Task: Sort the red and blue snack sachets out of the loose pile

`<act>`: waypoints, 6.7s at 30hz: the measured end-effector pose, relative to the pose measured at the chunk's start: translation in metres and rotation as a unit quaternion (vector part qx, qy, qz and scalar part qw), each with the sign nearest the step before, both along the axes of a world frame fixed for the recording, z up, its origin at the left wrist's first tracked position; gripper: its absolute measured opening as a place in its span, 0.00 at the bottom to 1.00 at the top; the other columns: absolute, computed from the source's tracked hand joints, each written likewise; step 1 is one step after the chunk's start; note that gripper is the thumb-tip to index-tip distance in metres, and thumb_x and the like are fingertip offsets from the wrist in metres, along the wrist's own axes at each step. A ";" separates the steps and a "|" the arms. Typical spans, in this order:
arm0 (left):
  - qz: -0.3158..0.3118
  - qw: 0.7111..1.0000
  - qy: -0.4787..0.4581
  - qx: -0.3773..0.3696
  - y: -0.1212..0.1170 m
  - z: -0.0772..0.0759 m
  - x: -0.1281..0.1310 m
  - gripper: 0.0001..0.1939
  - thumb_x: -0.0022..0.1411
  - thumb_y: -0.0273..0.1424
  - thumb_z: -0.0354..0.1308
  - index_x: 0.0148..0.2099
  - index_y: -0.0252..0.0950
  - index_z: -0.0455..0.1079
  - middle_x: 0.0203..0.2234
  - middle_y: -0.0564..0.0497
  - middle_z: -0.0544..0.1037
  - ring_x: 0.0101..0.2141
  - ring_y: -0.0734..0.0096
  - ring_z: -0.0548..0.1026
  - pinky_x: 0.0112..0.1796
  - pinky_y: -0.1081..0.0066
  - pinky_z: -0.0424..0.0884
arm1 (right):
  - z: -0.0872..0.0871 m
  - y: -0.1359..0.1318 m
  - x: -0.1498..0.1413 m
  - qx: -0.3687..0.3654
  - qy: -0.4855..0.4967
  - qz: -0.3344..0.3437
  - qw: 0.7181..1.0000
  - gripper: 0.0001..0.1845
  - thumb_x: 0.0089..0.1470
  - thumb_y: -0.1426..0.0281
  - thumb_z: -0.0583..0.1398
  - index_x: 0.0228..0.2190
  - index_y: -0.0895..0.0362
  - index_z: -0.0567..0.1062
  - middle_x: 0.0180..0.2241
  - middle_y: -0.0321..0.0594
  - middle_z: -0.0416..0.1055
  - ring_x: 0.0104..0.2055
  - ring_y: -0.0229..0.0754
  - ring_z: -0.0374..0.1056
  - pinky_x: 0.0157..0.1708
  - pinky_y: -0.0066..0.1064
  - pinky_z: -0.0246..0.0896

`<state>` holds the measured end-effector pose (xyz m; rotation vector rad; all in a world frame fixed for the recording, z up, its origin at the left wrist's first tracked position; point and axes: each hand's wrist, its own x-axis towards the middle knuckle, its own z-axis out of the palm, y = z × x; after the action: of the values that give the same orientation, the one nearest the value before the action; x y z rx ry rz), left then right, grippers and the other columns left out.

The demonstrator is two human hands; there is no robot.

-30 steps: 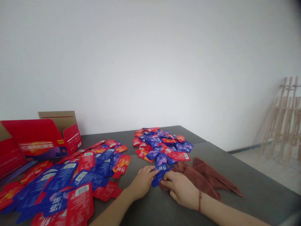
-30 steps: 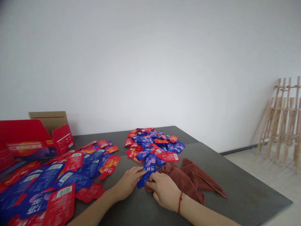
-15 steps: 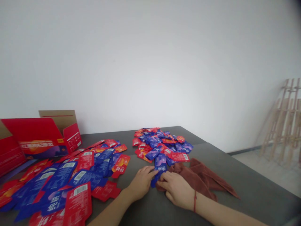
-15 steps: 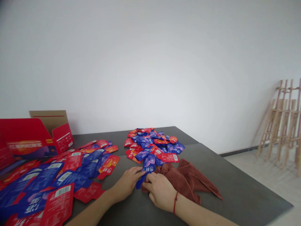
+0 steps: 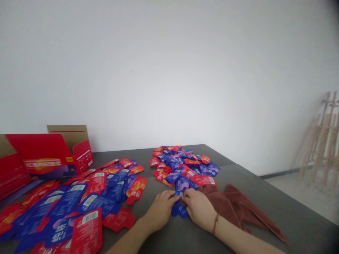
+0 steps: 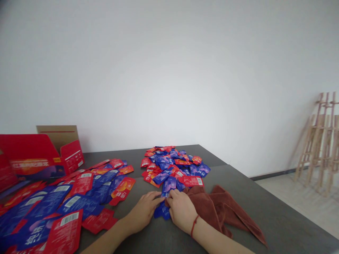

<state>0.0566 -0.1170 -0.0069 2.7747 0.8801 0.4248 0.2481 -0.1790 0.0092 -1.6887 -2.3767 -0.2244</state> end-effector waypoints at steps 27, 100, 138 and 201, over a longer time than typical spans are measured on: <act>-0.004 1.000 0.003 0.002 0.002 -0.002 -0.001 0.26 0.63 0.22 0.44 0.61 0.44 0.62 0.58 0.48 0.64 0.58 0.61 0.59 0.57 0.58 0.56 | 0.000 -0.028 0.012 -0.051 0.071 0.141 0.986 0.25 0.46 0.78 0.52 0.47 0.53 0.72 0.45 0.40 0.68 0.47 0.44 0.61 0.49 0.35 0.54; 0.163 0.979 -0.086 -0.091 -0.014 -0.002 0.027 0.10 0.51 0.28 0.62 0.33 0.37 0.62 0.39 0.52 0.69 0.44 0.62 0.66 0.44 0.66 0.59 | -0.003 0.000 0.042 -0.014 0.103 -0.141 0.985 0.20 0.49 0.77 0.52 0.41 0.56 0.75 0.40 0.43 0.69 0.42 0.46 0.68 0.43 0.33 0.60; -0.009 0.999 -0.026 -0.020 -0.018 0.007 0.017 0.13 0.58 0.21 0.48 0.45 0.39 0.59 0.38 0.52 0.74 0.40 0.66 0.71 0.45 0.66 0.60 | -0.007 -0.029 0.026 0.026 0.003 -0.013 1.000 0.19 0.53 0.79 0.52 0.44 0.57 0.74 0.42 0.43 0.69 0.43 0.46 0.62 0.43 0.36 0.57; -0.029 0.999 -0.034 -0.014 -0.014 -0.002 0.018 0.41 0.47 0.16 0.45 0.65 0.37 0.52 0.58 0.47 0.66 0.57 0.65 0.61 0.58 0.61 0.51 | -0.005 -0.042 0.033 -0.003 0.090 0.074 0.993 0.24 0.50 0.80 0.52 0.47 0.53 0.74 0.46 0.40 0.69 0.47 0.45 0.62 0.49 0.36 0.57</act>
<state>0.0742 -0.1305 -0.0093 2.7354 0.7825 0.4904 0.2813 -0.2206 0.0043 -1.4587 -2.3552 -0.0373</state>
